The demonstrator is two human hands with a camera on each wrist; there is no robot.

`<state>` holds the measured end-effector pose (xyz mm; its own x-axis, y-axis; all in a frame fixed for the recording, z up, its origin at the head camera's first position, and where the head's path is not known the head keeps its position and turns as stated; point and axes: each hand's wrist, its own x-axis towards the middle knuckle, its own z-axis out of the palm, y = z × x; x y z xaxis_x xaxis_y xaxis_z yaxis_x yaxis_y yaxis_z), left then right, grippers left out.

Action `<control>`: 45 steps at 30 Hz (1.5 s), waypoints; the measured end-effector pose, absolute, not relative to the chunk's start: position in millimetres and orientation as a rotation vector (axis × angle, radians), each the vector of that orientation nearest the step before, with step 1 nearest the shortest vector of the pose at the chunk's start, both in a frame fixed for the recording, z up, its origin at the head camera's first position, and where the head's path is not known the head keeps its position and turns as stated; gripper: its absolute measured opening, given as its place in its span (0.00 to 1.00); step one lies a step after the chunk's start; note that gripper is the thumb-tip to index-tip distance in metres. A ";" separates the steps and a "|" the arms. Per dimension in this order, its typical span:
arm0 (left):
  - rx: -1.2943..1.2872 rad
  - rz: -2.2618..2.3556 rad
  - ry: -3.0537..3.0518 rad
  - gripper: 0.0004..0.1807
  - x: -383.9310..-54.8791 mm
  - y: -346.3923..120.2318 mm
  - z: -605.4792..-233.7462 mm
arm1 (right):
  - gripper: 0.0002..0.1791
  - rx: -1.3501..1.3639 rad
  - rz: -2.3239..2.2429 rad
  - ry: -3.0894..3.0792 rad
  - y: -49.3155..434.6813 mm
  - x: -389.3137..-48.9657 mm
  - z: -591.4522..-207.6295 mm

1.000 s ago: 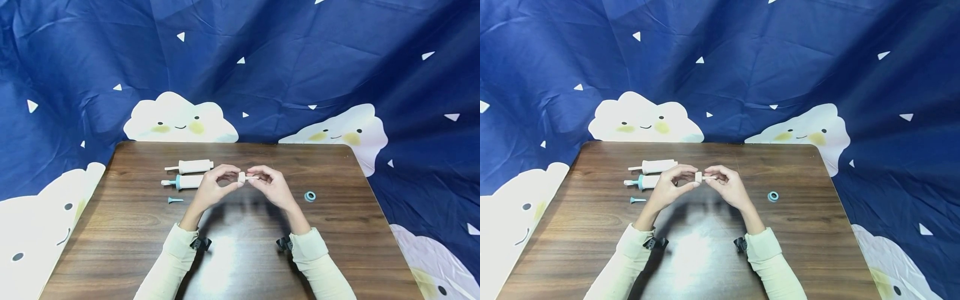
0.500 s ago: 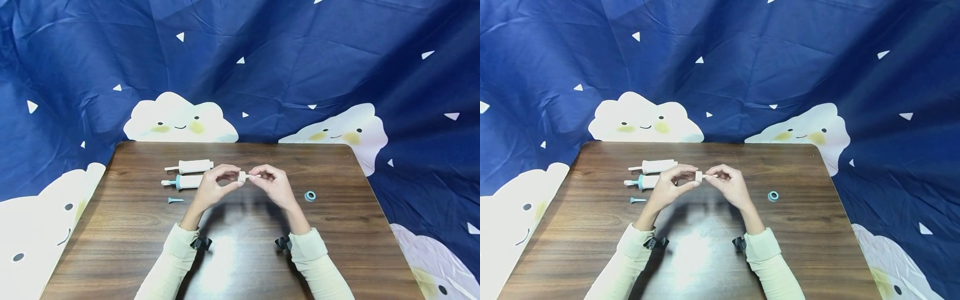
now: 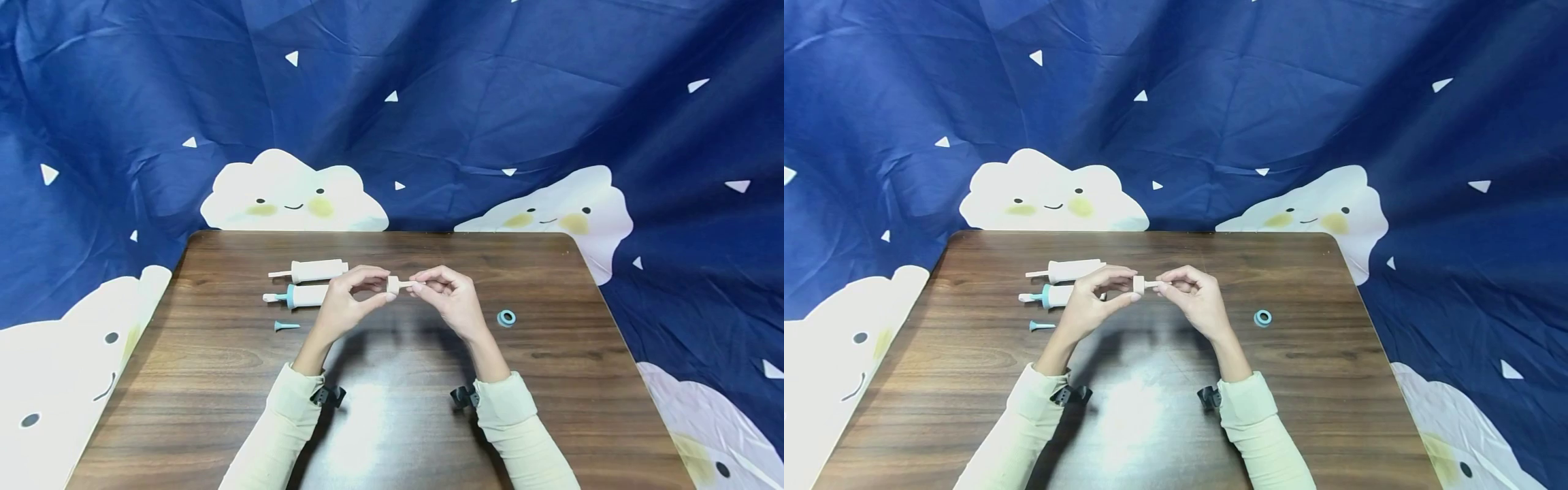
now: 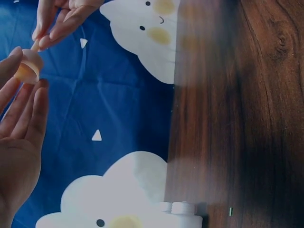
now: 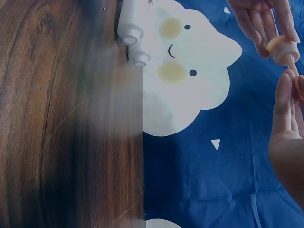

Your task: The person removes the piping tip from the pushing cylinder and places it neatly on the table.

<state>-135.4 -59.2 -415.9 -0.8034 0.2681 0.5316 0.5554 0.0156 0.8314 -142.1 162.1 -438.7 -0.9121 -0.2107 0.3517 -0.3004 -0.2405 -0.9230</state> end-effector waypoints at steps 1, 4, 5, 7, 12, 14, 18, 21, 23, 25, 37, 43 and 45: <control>-0.855 -1.877 -2.062 0.18 -134.3 -59.1 -414.0 | 0.08 0.633 2.342 -1.899 161.9 -142.1 -438.8; -0.845 -1.890 -2.063 0.18 -133.3 -58.9 -412.6 | 0.07 0.630 2.332 -1.901 161.3 -142.3 -439.2; -0.841 -1.891 -2.063 0.18 -133.4 -59.0 -412.9 | 0.07 0.633 2.329 -1.900 161.1 -142.3 -439.2; -0.833 -1.897 -2.064 0.18 -133.5 -58.9 -413.3 | 0.07 0.643 2.333 -1.894 160.5 -142.4 -439.1; -0.838 -1.899 -2.053 0.18 -133.7 -58.9 -414.9 | 0.07 0.664 2.358 -1.885 159.0 -142.2 -438.3; -0.846 -1.902 -2.046 0.18 -133.9 -59.0 -415.7 | 0.07 0.661 2.361 -1.889 158.7 -141.9 -437.9; -0.858 -1.905 -2.036 0.18 -134.6 -59.4 -417.1 | 0.07 0.646 2.368 -1.889 157.8 -141.9 -438.1; -0.861 -1.909 -2.037 0.18 -134.8 -59.6 -417.6 | 0.08 0.631 2.361 -1.914 156.4 -142.3 -439.6; -0.863 -1.920 -2.036 0.18 -134.7 -59.4 -417.7 | 0.08 0.617 2.334 -1.952 155.5 -142.3 -440.3; -0.871 -1.930 -2.031 0.19 -134.5 -59.0 -417.6 | 0.09 0.603 2.312 -1.978 154.6 -142.1 -440.9; -0.874 -1.959 -2.001 0.19 -136.2 -58.7 -420.8 | 0.04 0.605 2.293 -1.956 153.1 -142.3 -441.5; -0.867 -1.947 -2.000 0.20 -143.3 -58.7 -432.6 | 0.05 0.625 2.268 -1.965 153.4 -142.6 -440.6; -0.856 -1.948 -2.002 0.20 -146.2 -59.1 -438.2 | 0.06 0.632 2.265 -1.970 152.9 -142.8 -439.9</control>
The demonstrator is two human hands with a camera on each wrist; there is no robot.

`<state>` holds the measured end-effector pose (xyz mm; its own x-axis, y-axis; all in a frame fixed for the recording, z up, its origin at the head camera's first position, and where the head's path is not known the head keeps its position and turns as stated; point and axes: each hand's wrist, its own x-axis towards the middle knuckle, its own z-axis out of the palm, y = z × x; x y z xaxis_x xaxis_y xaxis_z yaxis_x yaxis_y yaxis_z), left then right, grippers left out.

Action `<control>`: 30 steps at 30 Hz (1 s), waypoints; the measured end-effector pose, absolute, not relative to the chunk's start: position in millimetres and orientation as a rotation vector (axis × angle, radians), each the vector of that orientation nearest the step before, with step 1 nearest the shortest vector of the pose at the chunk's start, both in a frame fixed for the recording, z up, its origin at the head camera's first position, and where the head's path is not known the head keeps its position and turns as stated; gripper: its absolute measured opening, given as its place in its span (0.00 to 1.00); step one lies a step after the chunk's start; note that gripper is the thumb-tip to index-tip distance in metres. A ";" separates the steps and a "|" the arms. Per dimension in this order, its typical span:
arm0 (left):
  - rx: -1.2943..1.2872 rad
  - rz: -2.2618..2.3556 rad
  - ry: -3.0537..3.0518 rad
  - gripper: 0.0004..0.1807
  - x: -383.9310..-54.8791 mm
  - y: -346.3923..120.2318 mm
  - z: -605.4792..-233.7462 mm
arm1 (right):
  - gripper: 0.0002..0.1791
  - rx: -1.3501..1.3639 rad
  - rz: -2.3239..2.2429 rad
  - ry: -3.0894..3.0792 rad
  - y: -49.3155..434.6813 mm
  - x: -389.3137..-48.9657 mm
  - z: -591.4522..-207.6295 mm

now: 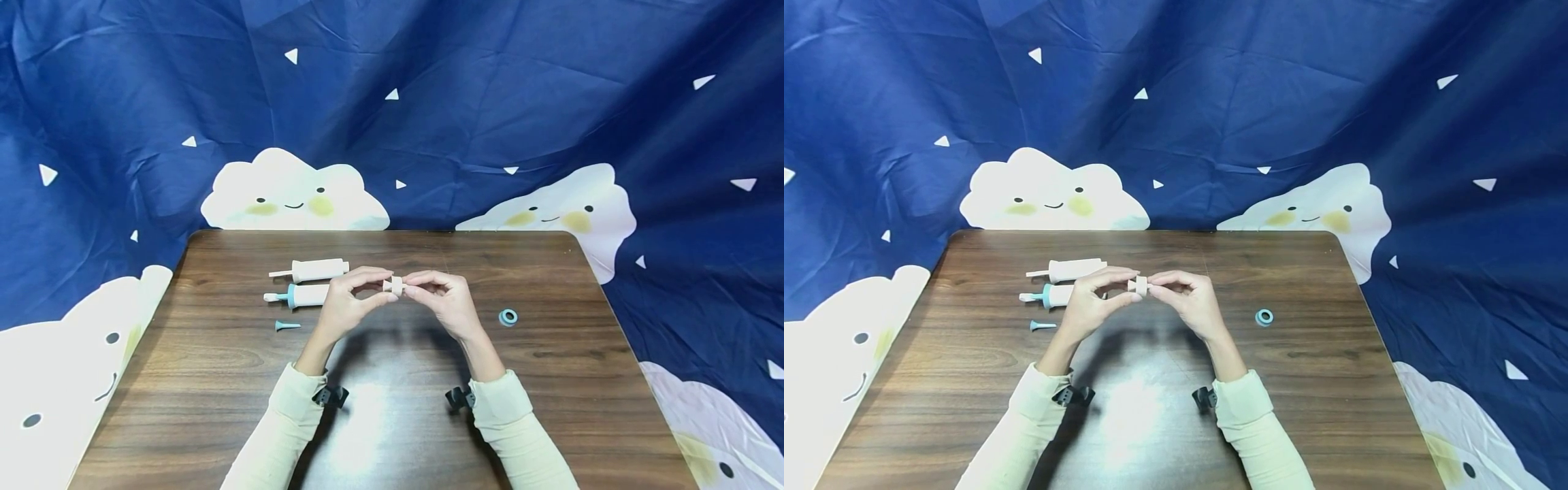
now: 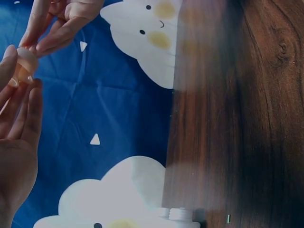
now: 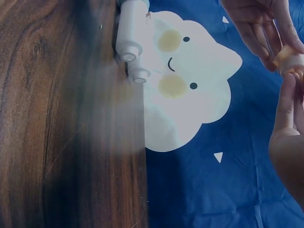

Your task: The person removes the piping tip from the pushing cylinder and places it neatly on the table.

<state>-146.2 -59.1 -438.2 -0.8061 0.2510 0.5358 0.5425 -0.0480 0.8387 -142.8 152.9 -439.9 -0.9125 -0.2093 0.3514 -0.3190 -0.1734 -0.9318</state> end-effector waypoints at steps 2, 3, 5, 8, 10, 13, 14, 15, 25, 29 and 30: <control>-0.847 -1.952 -1.996 0.20 -148.2 -59.7 -442.6 | 0.06 0.636 2.257 -1.978 152.5 -143.3 -439.5; -0.846 -1.951 -1.991 0.20 -148.5 -60.1 -443.4 | 0.06 0.635 2.253 -1.983 152.0 -143.3 -438.9; -0.847 -1.948 -1.981 0.20 -149.0 -60.8 -444.2 | 0.06 0.635 2.237 -1.999 150.8 -143.5 -438.1; -0.850 -1.939 -1.975 0.19 -149.5 -61.2 -444.2 | 0.06 0.640 2.231 -2.000 148.8 -143.6 -438.0; -0.843 -1.940 -1.980 0.19 -149.5 -60.9 -443.9 | 0.07 0.643 2.240 -1.988 147.7 -143.5 -438.0; -0.826 -1.932 -1.989 0.20 -148.9 -59.8 -443.1 | 0.09 0.650 2.268 -1.968 146.9 -143.4 -437.5; -0.822 -1.923 -1.992 0.20 -148.6 -59.5 -442.4 | 0.09 0.650 2.275 -1.970 146.8 -143.4 -437.3; -0.818 -1.913 -1.994 0.20 -148.2 -59.3 -441.4 | 0.10 0.648 2.278 -1.977 146.7 -143.3 -436.9; -0.816 -1.883 -1.980 0.18 -134.7 -57.6 -413.9 | 0.18 0.747 2.244 -2.052 147.4 -141.9 -434.3; -0.819 -1.886 -1.977 0.18 -133.6 -56.8 -413.0 | 0.17 0.760 2.234 -2.056 147.0 -142.0 -435.2; -0.815 -1.882 -1.980 0.18 -133.6 -56.7 -413.6 | 0.17 0.763 2.237 -2.056 146.8 -141.8 -435.2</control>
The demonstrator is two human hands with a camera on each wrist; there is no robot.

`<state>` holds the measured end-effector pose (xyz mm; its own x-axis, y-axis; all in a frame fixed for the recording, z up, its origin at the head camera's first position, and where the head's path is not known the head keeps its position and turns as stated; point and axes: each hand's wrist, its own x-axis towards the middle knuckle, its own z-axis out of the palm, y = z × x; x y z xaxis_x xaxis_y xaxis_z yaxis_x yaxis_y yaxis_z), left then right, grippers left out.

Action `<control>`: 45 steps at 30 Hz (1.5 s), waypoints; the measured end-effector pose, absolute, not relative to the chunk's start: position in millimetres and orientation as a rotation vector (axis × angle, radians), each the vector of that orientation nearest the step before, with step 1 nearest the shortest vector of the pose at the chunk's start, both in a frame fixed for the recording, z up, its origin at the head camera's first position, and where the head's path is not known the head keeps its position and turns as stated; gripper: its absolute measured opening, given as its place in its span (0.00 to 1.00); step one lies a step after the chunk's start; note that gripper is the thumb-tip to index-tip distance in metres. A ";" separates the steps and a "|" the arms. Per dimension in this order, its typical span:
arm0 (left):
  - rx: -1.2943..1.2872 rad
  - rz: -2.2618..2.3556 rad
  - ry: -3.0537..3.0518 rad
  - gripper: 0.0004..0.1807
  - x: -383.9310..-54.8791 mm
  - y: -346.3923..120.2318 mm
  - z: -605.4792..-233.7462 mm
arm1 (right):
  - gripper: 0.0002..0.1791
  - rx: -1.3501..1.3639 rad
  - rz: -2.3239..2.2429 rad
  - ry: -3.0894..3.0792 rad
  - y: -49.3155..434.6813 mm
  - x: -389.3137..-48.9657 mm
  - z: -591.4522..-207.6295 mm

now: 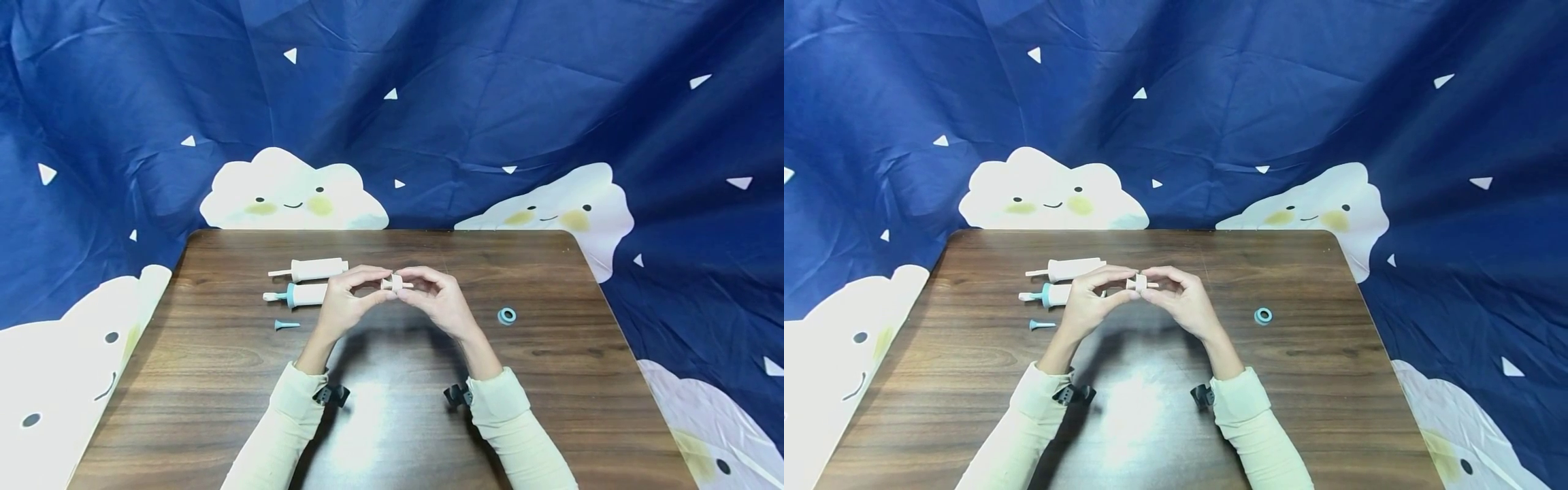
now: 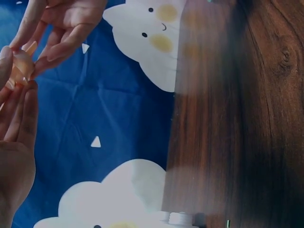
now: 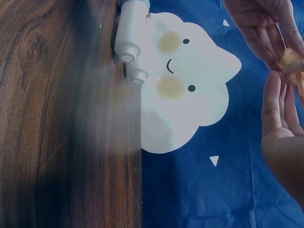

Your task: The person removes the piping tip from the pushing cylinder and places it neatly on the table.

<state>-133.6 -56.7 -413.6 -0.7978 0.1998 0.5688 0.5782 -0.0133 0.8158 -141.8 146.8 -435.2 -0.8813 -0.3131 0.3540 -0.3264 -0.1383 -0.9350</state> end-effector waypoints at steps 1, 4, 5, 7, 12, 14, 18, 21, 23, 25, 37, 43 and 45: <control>-0.813 -1.881 -1.981 0.18 -133.7 -56.7 -413.9 | 0.17 0.763 2.239 -2.056 146.7 -141.7 -435.1; -0.807 -1.878 -1.985 0.18 -133.9 -56.8 -414.9 | 0.17 0.757 2.255 -2.053 146.2 -141.6 -434.5; -0.804 -1.883 -1.986 0.18 -133.9 -56.9 -415.0 | 0.17 0.755 2.259 -2.052 146.1 -141.6 -434.3; -0.801 -1.892 -1.988 0.18 -134.0 -56.9 -415.1 | 0.17 0.744 2.268 -2.050 146.1 -141.7 -434.2; -0.792 -1.906 -1.993 0.18 -134.7 -56.8 -416.3 | 0.17 0.737 2.285 -2.044 145.5 -141.4 -432.9; -0.792 -1.910 -1.993 0.18 -135.0 -57.0 -416.7 | 0.17 0.738 2.287 -2.041 145.4 -141.5 -432.6; -0.805 -1.941 -1.986 0.18 -136.0 -57.9 -416.5 | 0.17 0.731 2.278 -2.037 145.8 -142.3 -433.1; -0.810 -1.967 -1.982 0.17 -137.7 -59.4 -416.3 | 0.17 0.709 2.267 -2.035 146.8 -142.9 -434.0; -0.797 -1.971 -1.976 0.16 -138.3 -61.5 -416.3 | 0.17 0.700 2.264 -2.040 147.8 -143.0 -435.0; -0.773 -1.961 -1.977 0.15 -138.4 -64.3 -416.4 | 0.17 0.698 2.259 -2.045 149.4 -143.0 -435.7; -0.653 -1.916 -1.981 0.15 -144.4 -85.8 -428.2 | 0.17 0.673 2.224 -2.091 158.6 -145.3 -437.7; -0.559 -1.869 -1.988 0.15 -143.0 -98.8 -429.4 | 0.17 0.635 2.232 -2.091 165.9 -146.1 -443.2; -0.519 -1.854 -2.006 0.15 -139.8 -101.9 -424.4 | 0.18 0.615 2.220 -2.094 169.5 -146.2 -445.5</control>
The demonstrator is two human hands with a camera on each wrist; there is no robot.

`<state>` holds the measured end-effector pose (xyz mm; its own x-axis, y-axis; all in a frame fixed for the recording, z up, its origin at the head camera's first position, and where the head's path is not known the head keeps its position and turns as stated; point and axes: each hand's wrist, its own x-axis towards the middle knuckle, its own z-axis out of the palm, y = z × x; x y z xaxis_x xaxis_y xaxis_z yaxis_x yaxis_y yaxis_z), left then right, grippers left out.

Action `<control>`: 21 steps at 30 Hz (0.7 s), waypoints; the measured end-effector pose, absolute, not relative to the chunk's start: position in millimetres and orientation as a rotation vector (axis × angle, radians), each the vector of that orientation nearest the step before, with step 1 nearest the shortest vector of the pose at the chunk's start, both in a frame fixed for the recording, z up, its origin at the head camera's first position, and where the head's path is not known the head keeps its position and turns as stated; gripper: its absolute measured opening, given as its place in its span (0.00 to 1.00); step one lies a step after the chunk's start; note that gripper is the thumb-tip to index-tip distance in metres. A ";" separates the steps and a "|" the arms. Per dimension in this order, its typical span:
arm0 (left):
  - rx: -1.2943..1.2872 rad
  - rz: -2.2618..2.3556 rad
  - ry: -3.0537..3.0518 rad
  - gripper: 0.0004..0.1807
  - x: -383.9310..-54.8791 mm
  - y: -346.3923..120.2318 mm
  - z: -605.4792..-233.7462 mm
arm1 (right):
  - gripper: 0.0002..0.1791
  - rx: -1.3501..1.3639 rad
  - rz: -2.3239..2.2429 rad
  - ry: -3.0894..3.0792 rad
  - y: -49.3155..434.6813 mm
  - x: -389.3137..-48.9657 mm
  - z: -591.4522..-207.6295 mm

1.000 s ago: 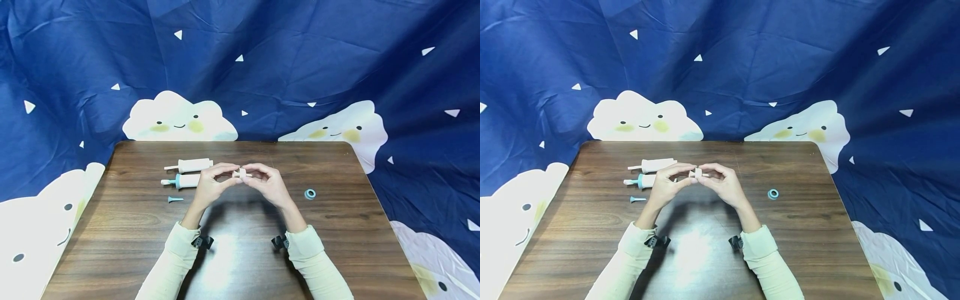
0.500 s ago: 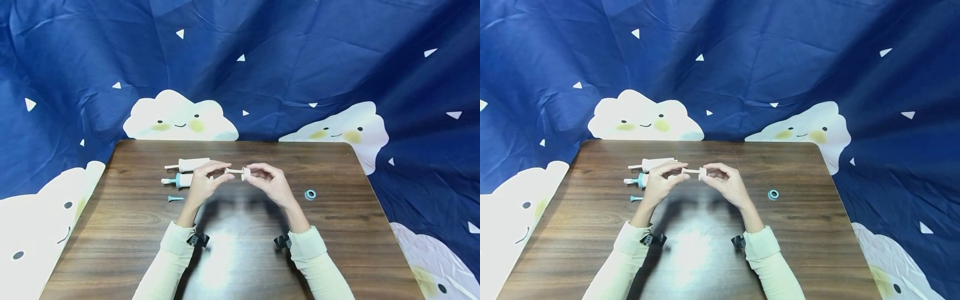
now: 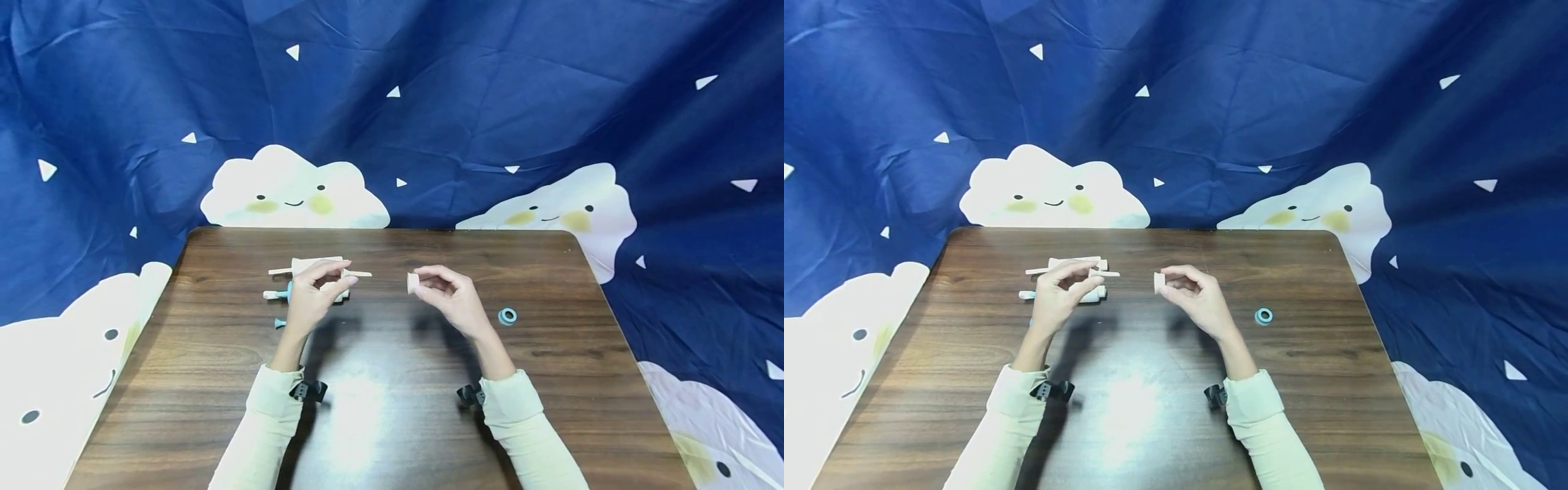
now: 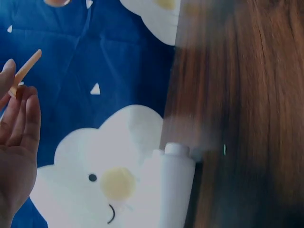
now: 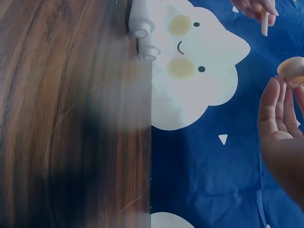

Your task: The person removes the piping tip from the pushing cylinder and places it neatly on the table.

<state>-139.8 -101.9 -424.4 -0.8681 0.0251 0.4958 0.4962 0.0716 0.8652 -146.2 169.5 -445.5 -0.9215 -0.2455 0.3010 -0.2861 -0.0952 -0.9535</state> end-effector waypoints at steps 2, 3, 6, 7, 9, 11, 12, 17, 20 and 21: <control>-0.482 -1.848 -2.008 0.15 -140.7 -105.6 -426.6 | 0.17 0.593 2.189 -2.099 172.8 -146.2 -446.8; -0.461 -1.839 -2.011 0.15 -141.0 -107.5 -427.7 | 0.18 0.580 2.170 -2.104 174.3 -145.8 -447.2; -0.400 -1.809 -2.015 0.13 -140.0 -113.5 -429.6 | 0.17 0.539 2.117 -2.126 178.2 -145.2 -448.1; -0.384 -1.797 -2.017 0.13 -139.4 -115.6 -430.1 | 0.17 0.526 2.101 -2.135 179.7 -145.1 -448.2; -0.359 -1.773 -2.017 0.12 -138.4 -119.8 -431.1 | 0.17 0.502 2.080 -2.154 183.0 -144.8 -448.4; -0.349 -1.764 -2.009 0.12 -138.0 -123.9 -432.5 | 0.17 0.475 2.071 -2.166 186.6 -144.5 -448.4; -0.344 -1.762 -2.004 0.12 -137.9 -125.9 -433.2 | 0.18 0.464 2.065 -2.172 188.8 -144.1 -448.4; -0.275 -1.738 -2.006 0.10 -137.2 -134.1 -436.1 | 0.17 0.404 2.036 -2.202 197.5 -136.6 -439.5; -0.223 -1.713 -2.028 0.10 -135.0 -138.1 -436.7 | 0.17 0.387 2.001 -2.222 202.0 -131.2 -432.3; -0.208 -1.710 -2.035 0.10 -134.1 -139.4 -437.1 | 0.17 0.383 1.983 -2.234 203.8 -129.9 -431.1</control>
